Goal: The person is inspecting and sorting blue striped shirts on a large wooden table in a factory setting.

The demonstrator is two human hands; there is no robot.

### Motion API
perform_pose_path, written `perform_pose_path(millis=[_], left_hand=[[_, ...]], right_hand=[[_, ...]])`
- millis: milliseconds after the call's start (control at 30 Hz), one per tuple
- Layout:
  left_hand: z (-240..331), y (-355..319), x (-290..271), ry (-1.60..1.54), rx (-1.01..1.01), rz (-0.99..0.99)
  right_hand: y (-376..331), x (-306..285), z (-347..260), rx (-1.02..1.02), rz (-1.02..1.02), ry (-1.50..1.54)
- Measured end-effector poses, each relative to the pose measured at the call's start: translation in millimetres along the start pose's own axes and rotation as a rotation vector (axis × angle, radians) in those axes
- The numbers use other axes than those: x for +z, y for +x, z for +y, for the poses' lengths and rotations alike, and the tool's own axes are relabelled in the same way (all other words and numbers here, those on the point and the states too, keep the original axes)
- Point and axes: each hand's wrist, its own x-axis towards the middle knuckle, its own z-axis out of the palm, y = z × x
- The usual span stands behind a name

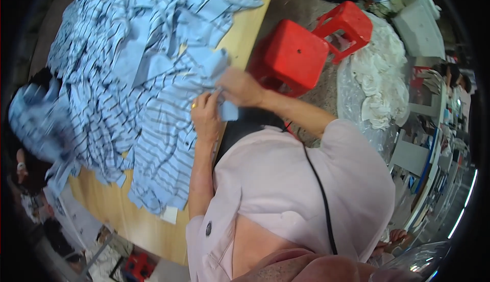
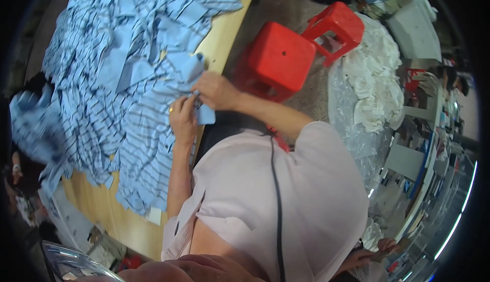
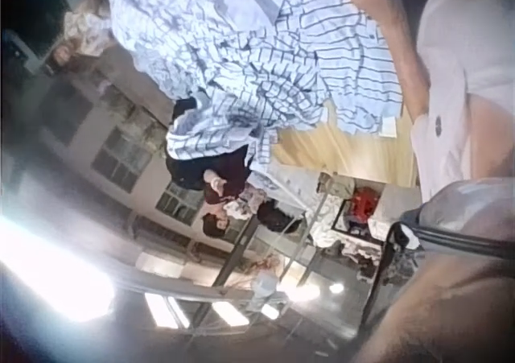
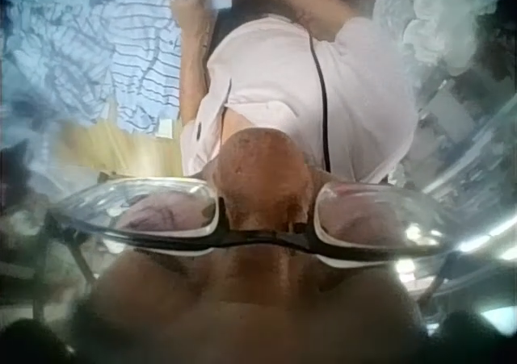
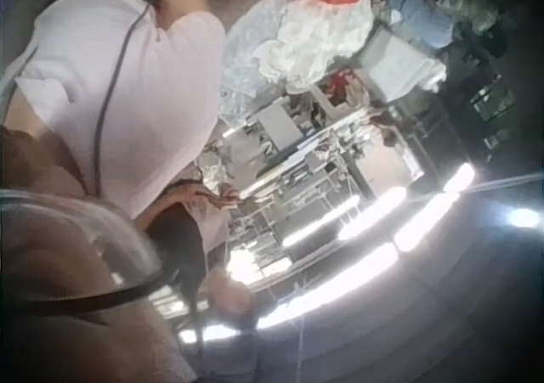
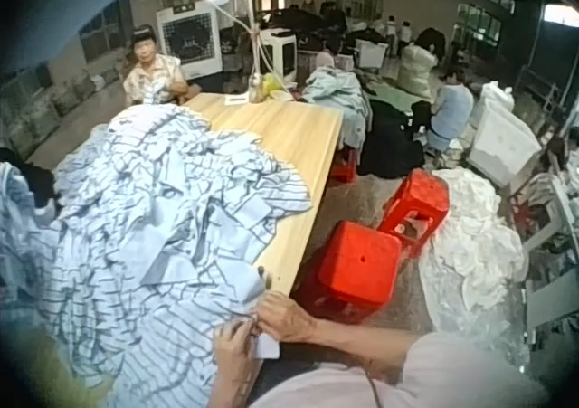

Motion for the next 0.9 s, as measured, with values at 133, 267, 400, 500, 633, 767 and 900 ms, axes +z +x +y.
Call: perform_pose_path(millis=[133,267,400,500,633,767,900], left_hand=[[21.7,-6.5,-10.4,0.081,0.068,-0.166],[37.8,-17.6,-15.0,0.183,-0.013,-0.267],[27.2,-26.7,-11.7,0.162,0.027,-0.206],[39.9,-20.2,-14.6,0.211,0.02,-0.223],[35.6,-20.2,-13.3,0.171,-0.033,-0.224],[31.9,-31.3,-24.7,0.162,-0.005,-0.215],[29.2,-44.4,-32.8,0.116,-0.025,-0.232]], right_hand=[[-4.1,-21.7,13.4,0.142,-0.146,0.002],[-8.8,-23.6,16.1,0.298,-0.113,-0.069],[-0.2,-23.7,10.1,0.47,-0.125,-0.072],[8.5,-25.3,-4.1,0.596,-0.2,-0.063],[12.1,-14.8,-3.5,0.503,-0.226,-0.121],[13.6,-15.9,-1.0,0.389,-0.173,-0.284],[9.0,-13.9,2.0,0.419,-0.169,-0.249]])
